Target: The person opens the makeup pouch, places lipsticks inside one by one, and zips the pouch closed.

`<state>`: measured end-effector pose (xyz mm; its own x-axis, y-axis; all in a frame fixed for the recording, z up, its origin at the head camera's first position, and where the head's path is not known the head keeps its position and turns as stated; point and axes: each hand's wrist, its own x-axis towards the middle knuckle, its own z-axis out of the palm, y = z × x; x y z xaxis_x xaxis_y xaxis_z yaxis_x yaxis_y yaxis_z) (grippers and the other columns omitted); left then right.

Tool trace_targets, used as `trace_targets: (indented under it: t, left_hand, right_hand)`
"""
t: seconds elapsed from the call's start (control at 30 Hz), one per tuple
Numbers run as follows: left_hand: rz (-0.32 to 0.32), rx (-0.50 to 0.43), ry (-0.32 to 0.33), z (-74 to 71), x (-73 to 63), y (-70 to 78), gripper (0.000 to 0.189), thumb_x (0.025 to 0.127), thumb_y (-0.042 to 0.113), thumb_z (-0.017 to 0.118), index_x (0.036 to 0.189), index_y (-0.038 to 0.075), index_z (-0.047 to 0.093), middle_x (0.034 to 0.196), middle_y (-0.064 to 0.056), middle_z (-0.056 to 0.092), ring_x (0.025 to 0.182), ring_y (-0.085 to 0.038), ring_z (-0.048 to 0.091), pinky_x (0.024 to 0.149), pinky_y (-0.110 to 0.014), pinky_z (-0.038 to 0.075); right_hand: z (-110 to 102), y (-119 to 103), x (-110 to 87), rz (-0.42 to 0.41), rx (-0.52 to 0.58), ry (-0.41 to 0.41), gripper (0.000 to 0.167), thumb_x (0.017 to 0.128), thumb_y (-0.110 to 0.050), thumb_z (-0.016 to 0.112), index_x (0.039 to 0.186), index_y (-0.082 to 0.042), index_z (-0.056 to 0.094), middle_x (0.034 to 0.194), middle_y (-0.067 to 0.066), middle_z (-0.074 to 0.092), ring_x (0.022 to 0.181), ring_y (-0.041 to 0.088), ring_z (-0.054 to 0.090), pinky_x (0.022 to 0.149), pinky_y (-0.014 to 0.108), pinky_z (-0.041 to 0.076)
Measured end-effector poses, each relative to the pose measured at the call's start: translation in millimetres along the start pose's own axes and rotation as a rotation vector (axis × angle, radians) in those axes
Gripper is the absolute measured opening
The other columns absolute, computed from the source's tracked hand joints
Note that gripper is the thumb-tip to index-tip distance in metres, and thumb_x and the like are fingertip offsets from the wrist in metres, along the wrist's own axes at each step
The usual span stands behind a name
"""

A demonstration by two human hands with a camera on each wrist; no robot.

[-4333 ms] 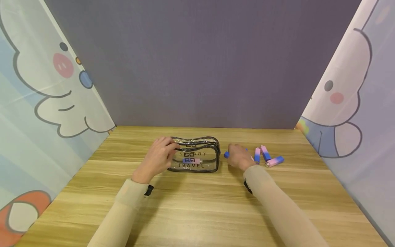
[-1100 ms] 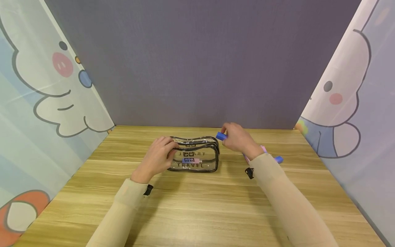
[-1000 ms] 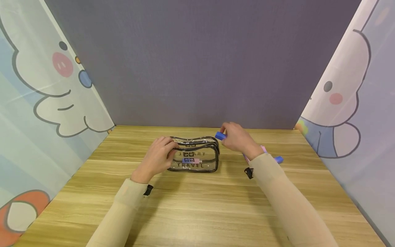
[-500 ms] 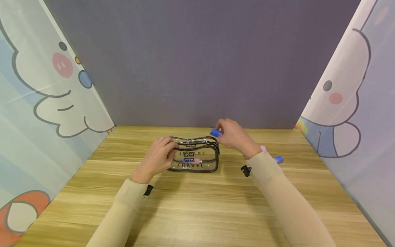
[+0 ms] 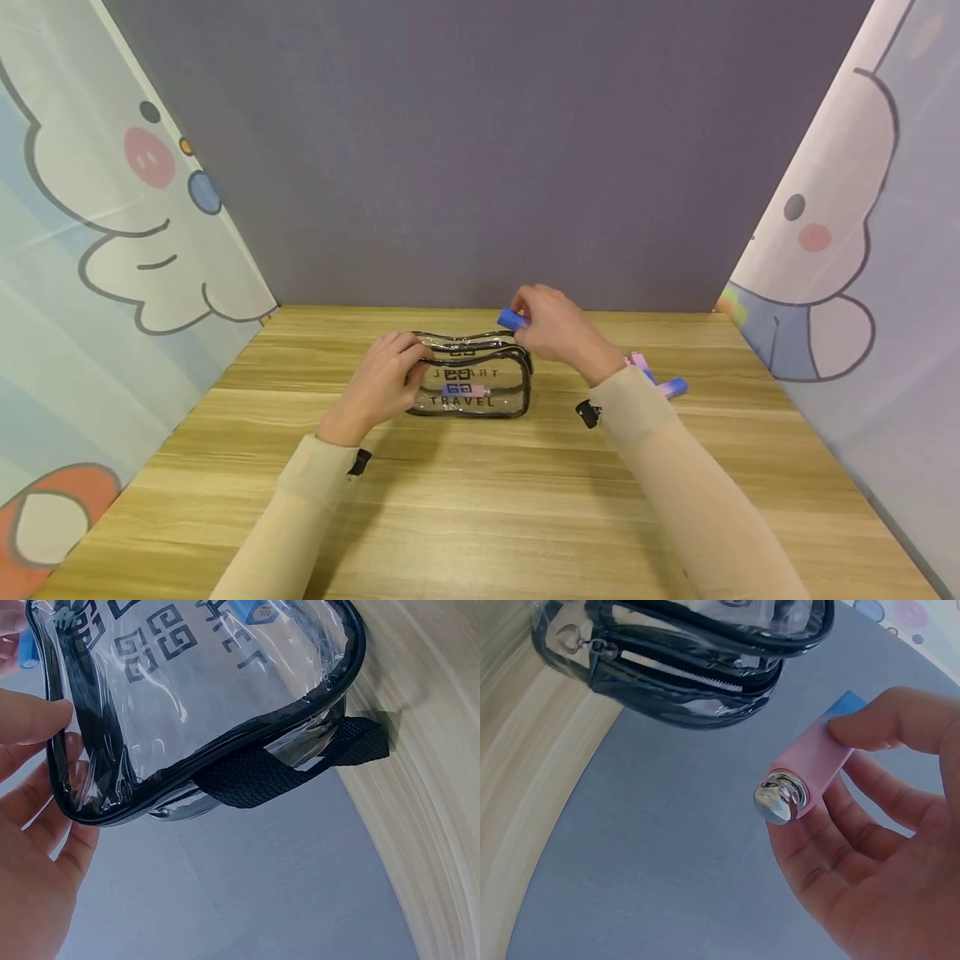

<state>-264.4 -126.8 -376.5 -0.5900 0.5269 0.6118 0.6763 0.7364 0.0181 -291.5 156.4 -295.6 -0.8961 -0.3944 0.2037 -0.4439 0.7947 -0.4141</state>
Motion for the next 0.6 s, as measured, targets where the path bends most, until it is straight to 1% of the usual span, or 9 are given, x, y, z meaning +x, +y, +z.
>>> trace_targets:
  t: [0.13,0.33,0.6]
  left_hand:
    - [0.002,0.005,0.000,-0.5,-0.1,0.0,0.011,0.091,0.001,0.070,0.098,0.009,0.074,0.099,-0.003,0.067,0.096,-0.024,0.061,0.082,-0.039,0.048]
    - [-0.002,0.004,-0.001,-1.2,-0.1,0.1,0.011,0.091,0.001,0.070,0.098,0.010,0.074,0.099,-0.003,0.067,0.096,-0.024,0.061,0.082,-0.039,0.048]
    - [-0.003,-0.003,0.005,-1.1,-0.7,-0.4,0.012,0.090,0.001,0.070,0.097,0.010,0.073,0.099,-0.003,0.067,0.096,-0.024,0.061,0.081,-0.040,0.048]
  right_hand:
    - [1.3,-4.8,0.8,-0.012,0.020,0.003,0.033,0.084,-0.007,0.067,0.117,-0.003,0.066,0.101,0.012,0.059,0.089,0.028,0.055,0.078,0.043,0.046]
    - [3.5,-12.3,3.3,-0.054,0.046,0.024,0.032,0.083,-0.007,0.067,0.115,-0.004,0.067,0.098,0.010,0.059,0.086,0.027,0.054,0.077,0.042,0.044]
    - [5.6,-22.0,7.3,-0.075,0.075,0.034,0.033,0.083,-0.007,0.069,0.115,-0.003,0.067,0.098,0.009,0.062,0.084,0.025,0.057,0.076,0.040,0.048]
